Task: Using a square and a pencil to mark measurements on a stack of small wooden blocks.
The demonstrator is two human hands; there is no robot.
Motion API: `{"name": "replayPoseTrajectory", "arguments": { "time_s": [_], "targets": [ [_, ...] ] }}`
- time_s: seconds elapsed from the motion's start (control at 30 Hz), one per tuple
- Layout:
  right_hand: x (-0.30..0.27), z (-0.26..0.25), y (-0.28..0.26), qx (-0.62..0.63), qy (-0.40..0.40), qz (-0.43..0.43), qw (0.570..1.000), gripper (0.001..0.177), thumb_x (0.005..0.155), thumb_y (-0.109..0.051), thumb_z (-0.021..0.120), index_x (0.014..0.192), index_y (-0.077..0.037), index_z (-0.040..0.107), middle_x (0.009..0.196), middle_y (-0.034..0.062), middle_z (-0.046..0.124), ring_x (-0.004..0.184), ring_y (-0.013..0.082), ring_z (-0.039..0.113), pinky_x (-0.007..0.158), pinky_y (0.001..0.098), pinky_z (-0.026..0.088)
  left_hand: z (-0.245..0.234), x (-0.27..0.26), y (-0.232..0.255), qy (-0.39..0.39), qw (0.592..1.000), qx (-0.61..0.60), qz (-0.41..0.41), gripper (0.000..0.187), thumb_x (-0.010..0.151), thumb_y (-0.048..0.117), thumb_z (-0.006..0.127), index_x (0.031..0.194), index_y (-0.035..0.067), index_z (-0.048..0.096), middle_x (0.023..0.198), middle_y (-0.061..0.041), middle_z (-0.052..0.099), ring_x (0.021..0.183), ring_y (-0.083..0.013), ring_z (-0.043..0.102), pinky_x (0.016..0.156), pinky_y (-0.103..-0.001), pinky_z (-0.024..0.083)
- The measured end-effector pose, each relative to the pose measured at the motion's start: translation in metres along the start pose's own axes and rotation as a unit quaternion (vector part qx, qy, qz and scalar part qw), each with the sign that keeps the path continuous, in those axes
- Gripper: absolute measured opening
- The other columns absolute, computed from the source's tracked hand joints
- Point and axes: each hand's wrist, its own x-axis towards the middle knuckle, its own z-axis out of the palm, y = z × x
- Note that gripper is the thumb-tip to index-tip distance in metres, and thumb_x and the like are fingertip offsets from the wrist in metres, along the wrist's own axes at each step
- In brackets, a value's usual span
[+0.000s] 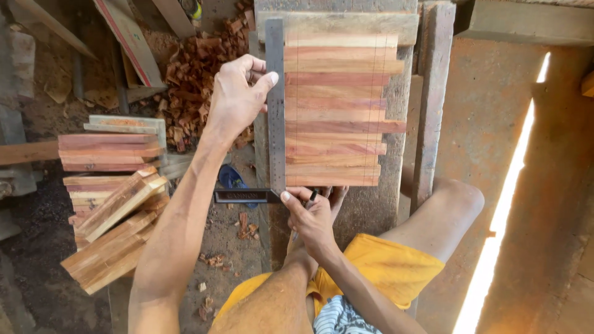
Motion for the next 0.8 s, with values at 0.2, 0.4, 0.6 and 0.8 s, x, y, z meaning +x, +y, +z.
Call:
{"name": "replayPoseTrajectory", "arguments": {
  "time_s": [0.2, 0.4, 0.6, 0.8],
  "targets": [
    [-0.003, -0.003, 0.011, 0.028, -0.015, -0.011, 0.999, 0.016, 0.097, -0.015, 0.072, 0.103, 0.0, 0.073, 0.056, -0.008, 0.046, 0.045, 0.0024, 0.034, 0.043, 0.0233, 0.032, 0.002, -0.002, -0.018, -0.009, 1.0, -0.012, -0.001, 0.015, 0.096, 0.016, 0.074, 0.1, 0.001, 0.075, 0.077, -0.002, 0.074, 0.061, -0.004, 0.068, 0.053, -0.021, 0.061],
    [-0.003, -0.002, 0.009, 0.02, -0.01, -0.029, 0.999, 0.018, 0.097, -0.014, 0.072, 0.106, 0.002, 0.073, 0.064, -0.0072, 0.052, 0.047, 0.0016, 0.036, 0.045, 0.0227, 0.035, 0.004, 0.0, -0.025, 0.001, 1.0, -0.024, -0.003, 0.014, 0.096, 0.016, 0.074, 0.096, 0.002, 0.075, 0.073, -0.001, 0.073, 0.06, -0.0039, 0.067, 0.051, -0.021, 0.06],
    [-0.004, -0.004, 0.009, 0.036, -0.005, -0.027, 0.999, 0.019, 0.096, -0.014, 0.073, 0.108, 0.001, 0.074, 0.07, -0.0052, 0.057, 0.048, 0.0009, 0.038, 0.045, 0.0219, 0.036, 0.008, 0.001, -0.033, 0.008, 1.0, -0.027, 0.005, 0.012, 0.096, 0.016, 0.074, 0.096, 0.004, 0.075, 0.072, 0.0, 0.074, 0.059, -0.0024, 0.068, 0.051, -0.019, 0.061],
    [-0.004, -0.004, 0.008, 0.041, -0.003, -0.021, 0.999, 0.019, 0.096, -0.013, 0.073, 0.108, 0.001, 0.074, 0.069, -0.005, 0.057, 0.048, 0.0012, 0.038, 0.046, 0.0221, 0.037, 0.01, 0.003, -0.039, 0.012, 0.999, -0.024, 0.026, 0.012, 0.098, 0.015, 0.073, 0.096, 0.003, 0.075, 0.072, -0.001, 0.074, 0.058, -0.0032, 0.067, 0.049, -0.02, 0.06]
  ]
}}
